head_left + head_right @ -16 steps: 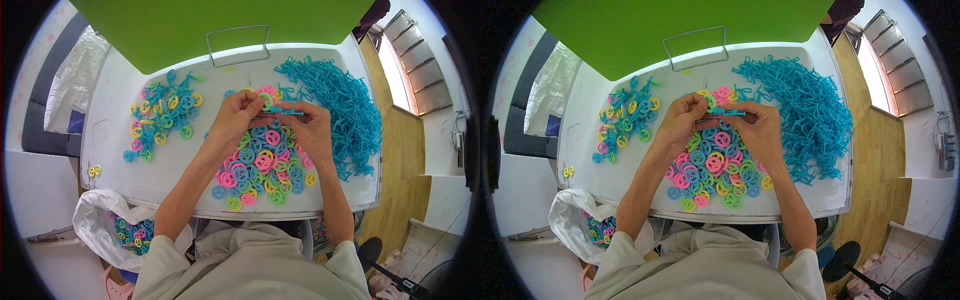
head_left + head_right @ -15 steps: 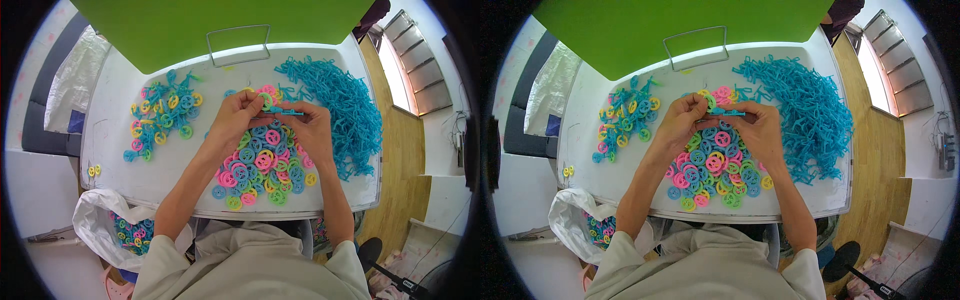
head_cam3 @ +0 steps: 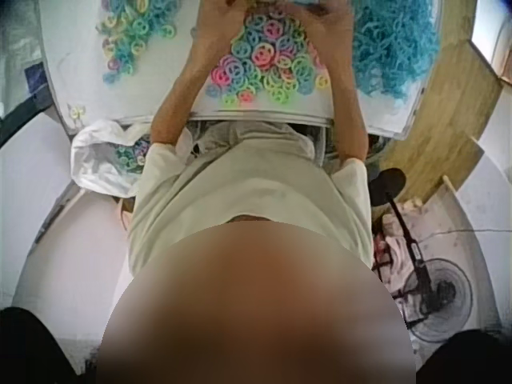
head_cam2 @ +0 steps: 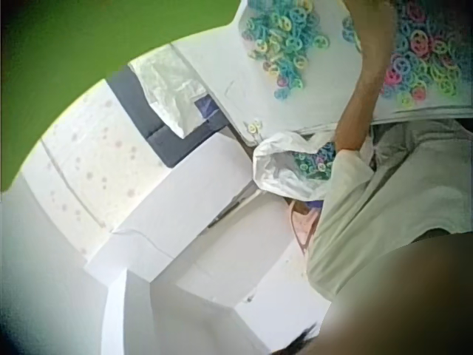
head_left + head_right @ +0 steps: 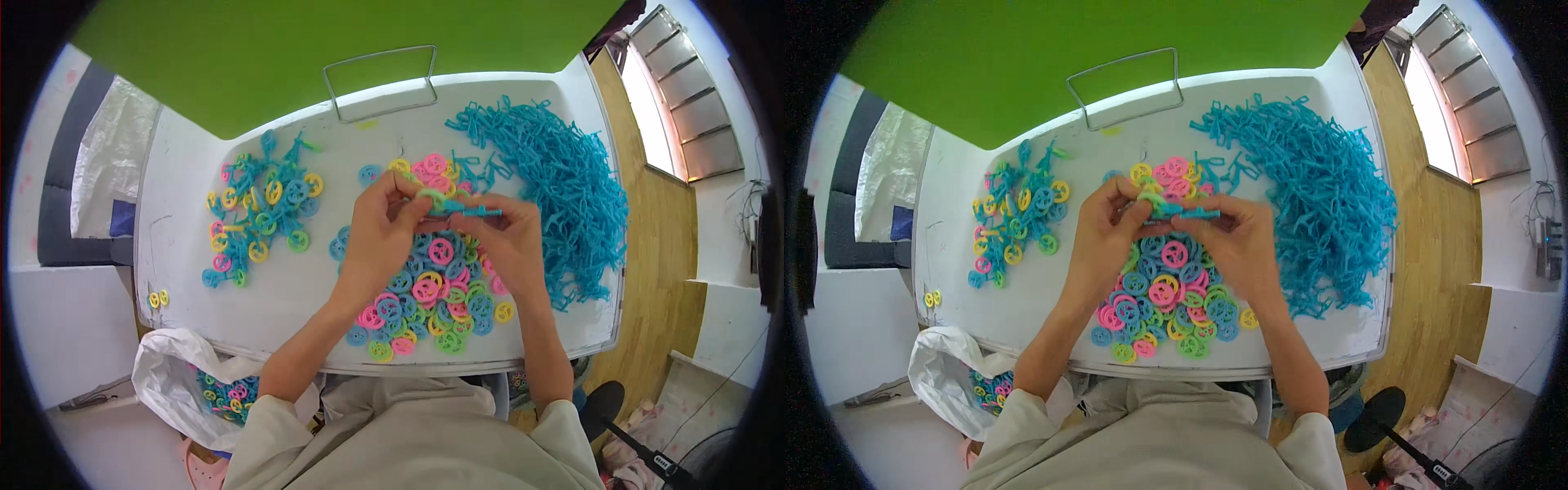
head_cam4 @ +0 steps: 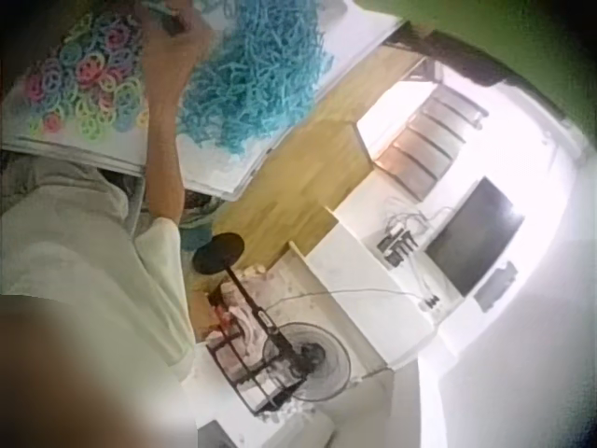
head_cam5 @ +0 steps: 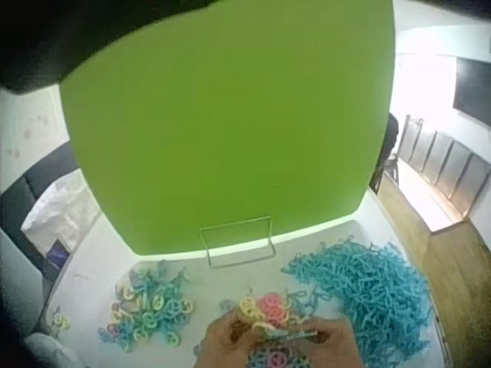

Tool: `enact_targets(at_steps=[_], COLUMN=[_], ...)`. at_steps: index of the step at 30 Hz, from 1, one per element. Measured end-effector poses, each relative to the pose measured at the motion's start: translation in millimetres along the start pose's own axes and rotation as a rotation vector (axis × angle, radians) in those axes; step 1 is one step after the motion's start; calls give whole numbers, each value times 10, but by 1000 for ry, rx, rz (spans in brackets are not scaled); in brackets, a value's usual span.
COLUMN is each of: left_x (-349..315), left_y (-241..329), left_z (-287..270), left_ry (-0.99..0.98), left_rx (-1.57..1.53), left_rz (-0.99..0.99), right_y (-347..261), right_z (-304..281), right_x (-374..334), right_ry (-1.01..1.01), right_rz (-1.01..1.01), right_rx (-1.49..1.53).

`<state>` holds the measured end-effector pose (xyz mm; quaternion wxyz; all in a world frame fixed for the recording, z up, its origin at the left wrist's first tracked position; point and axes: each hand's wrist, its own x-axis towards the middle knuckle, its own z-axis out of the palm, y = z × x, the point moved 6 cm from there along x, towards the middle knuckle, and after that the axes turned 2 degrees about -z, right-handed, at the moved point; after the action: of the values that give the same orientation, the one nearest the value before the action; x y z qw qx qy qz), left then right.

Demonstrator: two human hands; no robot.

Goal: Assembling and sorting colorful smiley-face toy gears on a workspace.

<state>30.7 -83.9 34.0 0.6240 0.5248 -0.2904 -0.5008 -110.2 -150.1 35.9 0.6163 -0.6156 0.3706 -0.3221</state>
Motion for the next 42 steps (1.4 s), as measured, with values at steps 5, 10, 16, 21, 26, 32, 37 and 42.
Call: enact_targets(at_steps=[5, 10, 16, 21, 26, 32, 37, 42], left_x=[26, 49, -44, -103, -141, -168, -156, -132], left_y=[142, 203, 183, 201, 207, 204, 193, 187], left_z=[40, 1, 25, 74, 106, 117, 116, 87], left_ry=[16, 26, 60, 20, 40, 85, 83, 32], left_rx=[85, 139, 110, 51, 76, 170, 174, 189], left_rz=[47, 85, 98, 133, 165, 222, 319, 330], right_y=[100, 33, -340, -320, -90, -182, -247, -353], right_z=[-4, 131, 44, 4, 33, 37, 35, 76], right_x=[55, 47, -8, -71, -52, -109, -146, -220], right_ry=[16, 75, 97, 163, 158, 202, 306, 348], right_rz=[193, 131, -535, -439, -171, -227, -492, -605], right_rx=[131, 455, -272, -327, -35, -112, -310, -407])
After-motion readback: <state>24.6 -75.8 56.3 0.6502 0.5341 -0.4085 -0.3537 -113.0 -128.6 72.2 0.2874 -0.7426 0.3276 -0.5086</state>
